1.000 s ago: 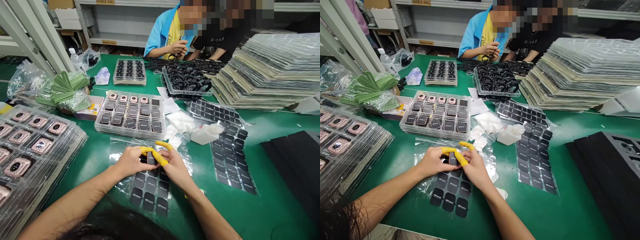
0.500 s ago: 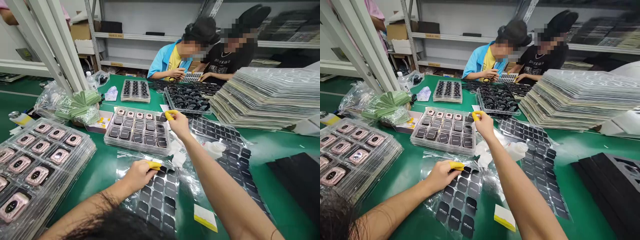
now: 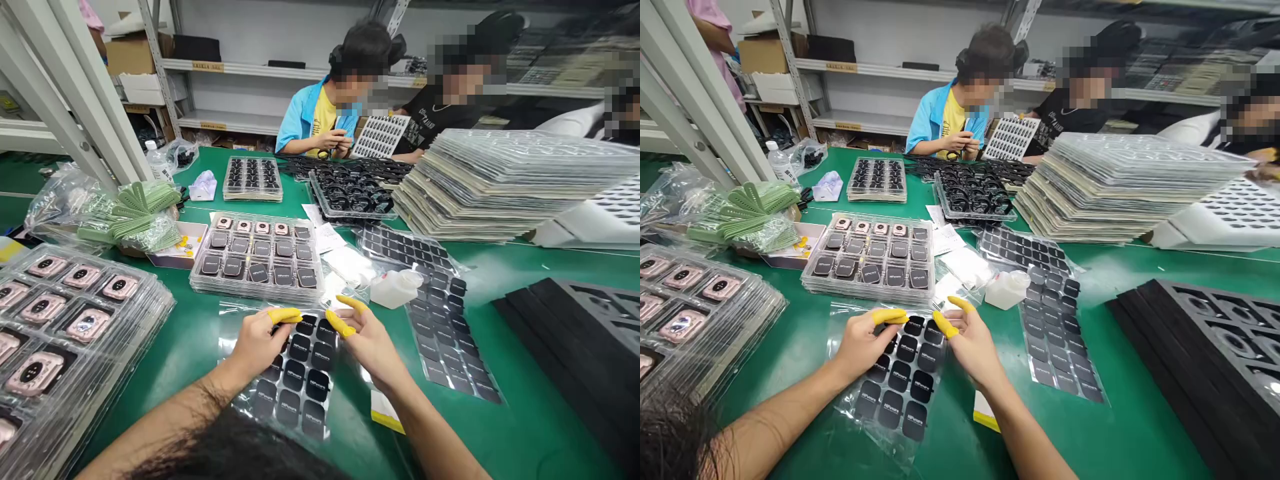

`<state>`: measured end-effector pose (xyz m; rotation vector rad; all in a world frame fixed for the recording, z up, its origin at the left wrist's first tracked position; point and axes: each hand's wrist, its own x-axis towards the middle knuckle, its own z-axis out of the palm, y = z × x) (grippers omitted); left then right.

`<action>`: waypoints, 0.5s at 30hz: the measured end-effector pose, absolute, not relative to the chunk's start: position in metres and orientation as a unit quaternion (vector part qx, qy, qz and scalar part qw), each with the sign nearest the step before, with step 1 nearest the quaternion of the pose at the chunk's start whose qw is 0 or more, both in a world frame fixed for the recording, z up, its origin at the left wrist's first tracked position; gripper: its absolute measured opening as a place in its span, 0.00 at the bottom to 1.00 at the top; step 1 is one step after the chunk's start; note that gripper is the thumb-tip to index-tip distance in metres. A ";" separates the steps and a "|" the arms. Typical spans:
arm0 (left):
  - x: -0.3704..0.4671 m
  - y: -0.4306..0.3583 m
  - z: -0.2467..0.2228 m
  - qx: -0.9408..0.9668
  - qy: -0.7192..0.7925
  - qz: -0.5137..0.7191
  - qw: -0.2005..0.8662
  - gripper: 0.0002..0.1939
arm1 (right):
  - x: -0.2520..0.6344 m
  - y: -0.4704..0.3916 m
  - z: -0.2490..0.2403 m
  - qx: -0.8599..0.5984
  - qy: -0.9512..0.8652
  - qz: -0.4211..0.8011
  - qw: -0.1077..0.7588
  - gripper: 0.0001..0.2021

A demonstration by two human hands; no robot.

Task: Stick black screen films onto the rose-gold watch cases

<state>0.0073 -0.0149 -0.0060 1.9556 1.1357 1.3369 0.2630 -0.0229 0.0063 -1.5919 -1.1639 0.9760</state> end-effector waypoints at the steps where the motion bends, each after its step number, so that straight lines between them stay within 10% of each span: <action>1: 0.007 -0.015 -0.006 0.715 0.419 0.498 0.256 0.13 | 0.262 -0.026 0.007 -0.628 -0.437 0.448 0.463 0.38; 9: 0.001 -0.010 -0.002 0.649 0.458 0.513 0.326 0.08 | 0.258 -0.019 0.016 -0.546 -0.299 0.605 0.497 0.32; 15: 0.006 -0.008 -0.003 0.572 0.458 0.557 0.391 0.06 | 0.266 -0.024 0.006 -0.569 -0.518 0.352 0.533 0.32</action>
